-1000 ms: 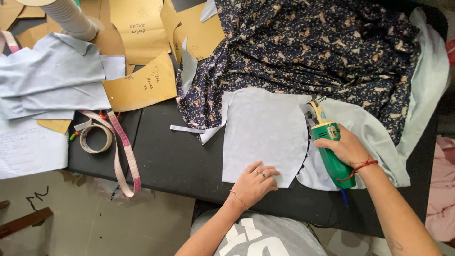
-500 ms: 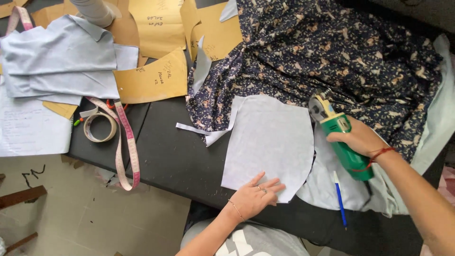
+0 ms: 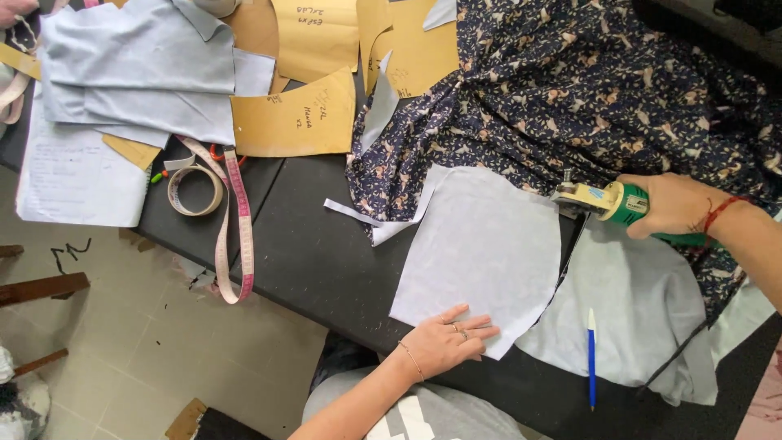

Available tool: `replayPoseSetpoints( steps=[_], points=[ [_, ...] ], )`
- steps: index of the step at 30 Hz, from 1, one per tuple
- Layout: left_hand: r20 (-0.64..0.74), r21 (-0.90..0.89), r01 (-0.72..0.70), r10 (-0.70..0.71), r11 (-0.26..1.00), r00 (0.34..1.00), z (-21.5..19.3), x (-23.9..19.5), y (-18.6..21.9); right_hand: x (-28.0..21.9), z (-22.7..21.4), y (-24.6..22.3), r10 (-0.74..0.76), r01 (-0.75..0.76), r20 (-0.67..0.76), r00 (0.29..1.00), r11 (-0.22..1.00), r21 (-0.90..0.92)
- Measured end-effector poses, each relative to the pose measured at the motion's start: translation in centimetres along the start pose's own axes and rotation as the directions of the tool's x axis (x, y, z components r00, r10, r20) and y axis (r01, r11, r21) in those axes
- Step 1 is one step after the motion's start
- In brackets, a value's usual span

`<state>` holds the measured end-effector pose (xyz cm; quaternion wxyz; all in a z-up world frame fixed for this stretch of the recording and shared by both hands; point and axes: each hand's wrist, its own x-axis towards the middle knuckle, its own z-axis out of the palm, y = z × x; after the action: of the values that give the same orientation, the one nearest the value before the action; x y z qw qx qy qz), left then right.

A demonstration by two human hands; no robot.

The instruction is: Laying out patterns on fabric, marking them, and cutting out pieces using a rotary cutter and scissors.

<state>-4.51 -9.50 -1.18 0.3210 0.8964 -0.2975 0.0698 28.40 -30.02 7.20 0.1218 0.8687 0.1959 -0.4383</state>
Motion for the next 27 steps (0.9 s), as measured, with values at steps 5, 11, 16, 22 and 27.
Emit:
replayPoseSetpoints(
  steps=[5,11,16,22,27],
  points=[
    [-0.078,-0.028,-0.002,0.000,1.000,0.997,-0.2,0.3,-0.2,0.1,-1.0,-1.1,-0.014,0.015,0.022,1.000,0.998,-0.054],
    [-0.066,-0.024,0.015,-0.016,1.000,0.998,0.3,-0.1,-0.2,0.4,-1.5,-2.8,-0.068,0.072,0.041,0.997,0.989,-0.128],
    [-0.037,-0.053,0.017,-0.019,0.998,0.999,0.5,-0.3,-0.3,0.6,-1.8,-4.2,-0.085,0.092,0.052,0.995,0.983,-0.159],
    [0.063,-0.084,0.033,-0.028,0.996,0.998,1.1,-0.6,-0.5,0.6,-2.2,-6.6,-0.104,0.110,0.048,0.993,0.981,-0.160],
    [0.105,-0.061,0.037,-0.030,0.997,0.994,1.5,-0.7,-0.6,0.2,-2.9,-9.2,-0.128,0.135,0.062,0.990,0.982,-0.130]
  ],
)
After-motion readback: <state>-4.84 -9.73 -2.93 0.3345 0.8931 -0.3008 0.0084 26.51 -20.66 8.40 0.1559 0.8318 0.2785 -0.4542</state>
